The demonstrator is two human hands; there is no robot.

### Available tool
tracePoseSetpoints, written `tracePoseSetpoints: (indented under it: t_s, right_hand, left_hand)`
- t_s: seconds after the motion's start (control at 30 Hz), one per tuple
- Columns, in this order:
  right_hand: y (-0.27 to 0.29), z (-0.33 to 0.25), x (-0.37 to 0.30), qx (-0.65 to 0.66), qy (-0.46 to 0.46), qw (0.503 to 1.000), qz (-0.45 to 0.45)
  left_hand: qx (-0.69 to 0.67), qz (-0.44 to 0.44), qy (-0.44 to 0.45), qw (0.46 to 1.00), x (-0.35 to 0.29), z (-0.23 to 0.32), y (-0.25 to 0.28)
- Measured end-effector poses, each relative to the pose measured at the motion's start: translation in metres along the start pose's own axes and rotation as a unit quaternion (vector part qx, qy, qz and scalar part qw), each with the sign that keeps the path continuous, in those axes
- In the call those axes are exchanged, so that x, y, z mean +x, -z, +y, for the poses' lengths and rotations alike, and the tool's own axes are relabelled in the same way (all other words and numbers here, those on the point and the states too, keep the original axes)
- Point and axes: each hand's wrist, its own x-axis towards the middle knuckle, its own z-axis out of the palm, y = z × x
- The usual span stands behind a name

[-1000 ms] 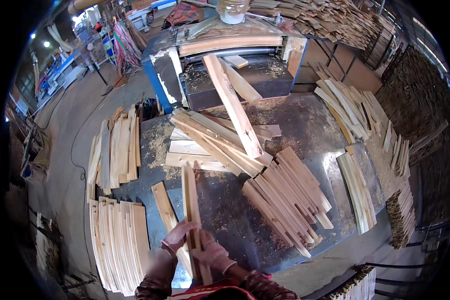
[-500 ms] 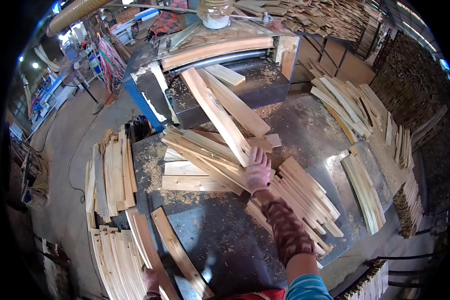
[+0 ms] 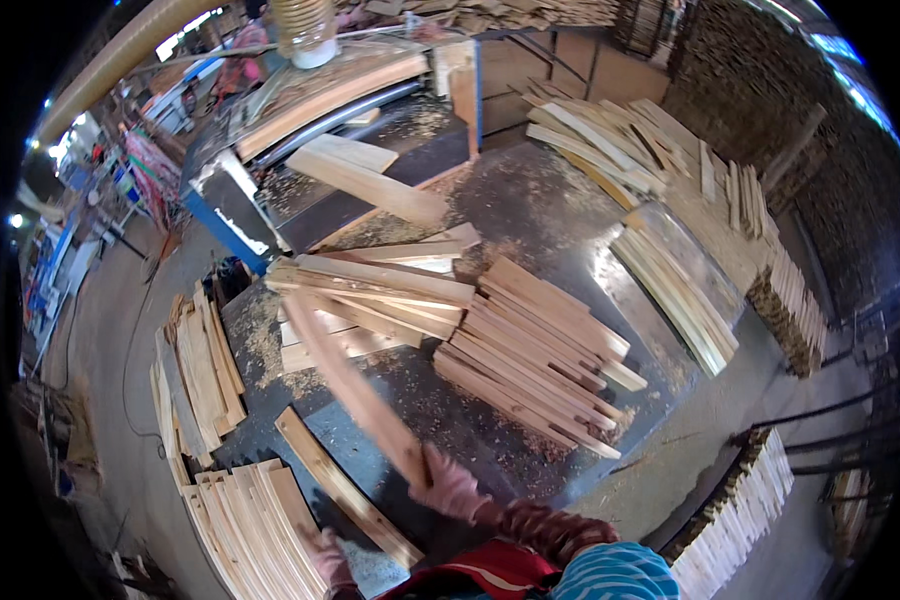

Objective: The person sorts and stacks wooden planks in a workshop. They pick up planks from a pile, inspect them, and place them into organized stacks on a metal rack. The person also moves a large bundle of planks to a different location within the workshop.

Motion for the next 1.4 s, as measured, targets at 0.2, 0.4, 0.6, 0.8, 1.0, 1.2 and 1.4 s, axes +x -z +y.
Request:
tracePoseSetpoints:
  t_s: [0.2,0.4,0.6,0.8,1.0,1.2,1.4]
  right_hand:
    - [-0.103,0.028,-0.053,-0.162,-0.059,0.945,-0.278]
    - [-0.069,0.073,-0.027,-0.264,0.093,0.879,-0.386]
    - [0.107,0.01,0.099,-0.117,0.114,0.972,0.166]
    - [0.211,-0.026,0.266,-0.224,0.047,0.951,0.208]
    - [0.183,-0.01,0.363,-0.29,-0.02,0.948,0.131]
    - [0.189,-0.012,0.356,-0.102,0.041,0.994,0.01]
    - [0.182,-0.022,0.243,0.36,-0.118,0.889,-0.257]
  left_hand:
    - [-0.285,-0.122,0.224,0.924,0.017,0.081,-0.094]
    - [-0.002,-0.063,0.112,0.992,-0.013,0.136,-0.105]
    - [-0.046,-0.093,0.122,0.987,-0.034,0.163,-0.105]
    - [0.141,-0.033,0.039,0.989,-0.018,0.217,-0.107]
    - [0.205,-0.09,0.132,0.966,0.002,0.247,-0.115]
    - [0.088,-0.062,0.067,0.992,-0.006,0.171,-0.114]
    - [-0.302,-0.131,0.104,0.939,0.085,0.25,-0.096]
